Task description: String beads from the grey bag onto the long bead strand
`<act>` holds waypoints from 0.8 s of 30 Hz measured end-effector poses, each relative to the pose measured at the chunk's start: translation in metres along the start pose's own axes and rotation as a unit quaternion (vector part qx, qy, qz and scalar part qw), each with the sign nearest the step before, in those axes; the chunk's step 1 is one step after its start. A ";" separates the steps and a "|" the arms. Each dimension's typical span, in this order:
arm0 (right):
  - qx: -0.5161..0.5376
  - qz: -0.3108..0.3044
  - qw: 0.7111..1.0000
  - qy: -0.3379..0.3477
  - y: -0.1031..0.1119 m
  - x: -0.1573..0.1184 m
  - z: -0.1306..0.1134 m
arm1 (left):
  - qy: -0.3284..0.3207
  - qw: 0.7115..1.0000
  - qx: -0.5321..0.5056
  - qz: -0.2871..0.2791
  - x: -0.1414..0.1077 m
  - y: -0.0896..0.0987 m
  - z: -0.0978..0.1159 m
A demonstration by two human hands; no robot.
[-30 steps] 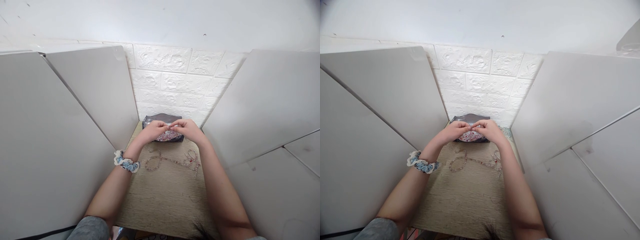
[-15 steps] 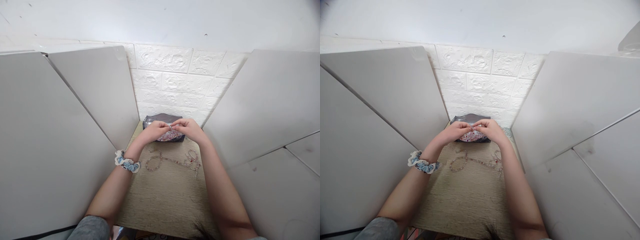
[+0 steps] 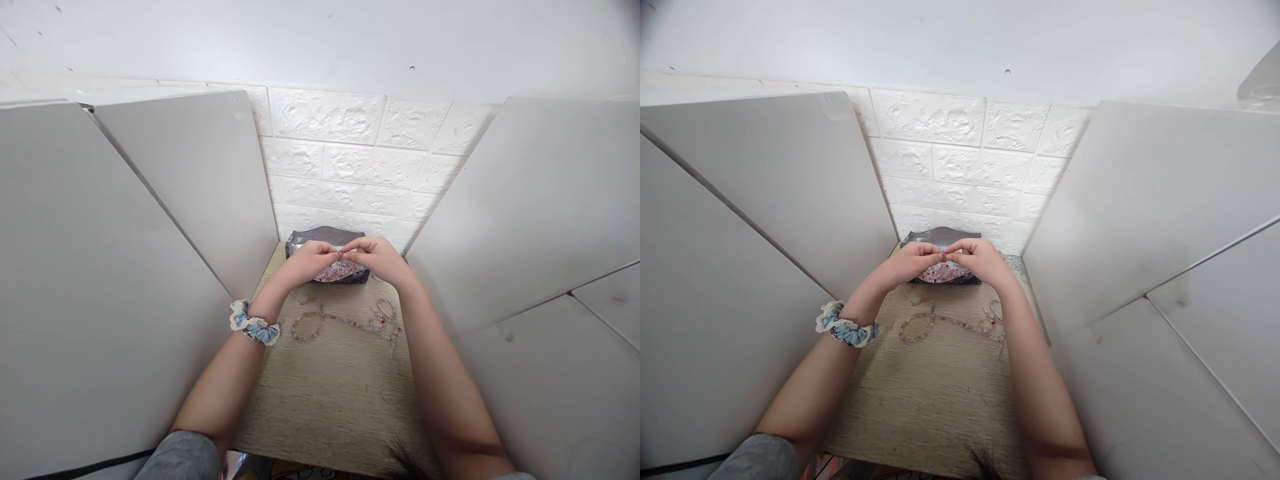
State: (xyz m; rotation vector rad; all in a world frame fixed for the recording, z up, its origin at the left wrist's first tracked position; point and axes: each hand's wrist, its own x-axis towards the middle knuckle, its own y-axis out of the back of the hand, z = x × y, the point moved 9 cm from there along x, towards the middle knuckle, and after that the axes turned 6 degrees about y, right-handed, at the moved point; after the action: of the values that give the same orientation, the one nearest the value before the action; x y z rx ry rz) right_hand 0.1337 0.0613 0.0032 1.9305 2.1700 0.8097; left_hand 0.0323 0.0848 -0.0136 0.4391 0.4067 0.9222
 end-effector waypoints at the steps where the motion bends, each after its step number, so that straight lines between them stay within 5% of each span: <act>1: 0.000 0.000 1.000 0.001 0.000 0.000 -0.001 | -0.002 1.000 -0.001 0.000 0.000 0.000 0.000; 24: -0.002 0.015 1.000 -0.003 0.004 0.003 0.010 | -0.007 1.000 -0.008 0.019 0.000 0.003 0.002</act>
State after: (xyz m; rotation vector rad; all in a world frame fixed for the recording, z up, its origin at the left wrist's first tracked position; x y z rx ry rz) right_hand 0.1407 0.0672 -0.0027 1.9650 2.1400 0.8114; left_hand 0.0315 0.0862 -0.0099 0.4396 0.3788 0.9585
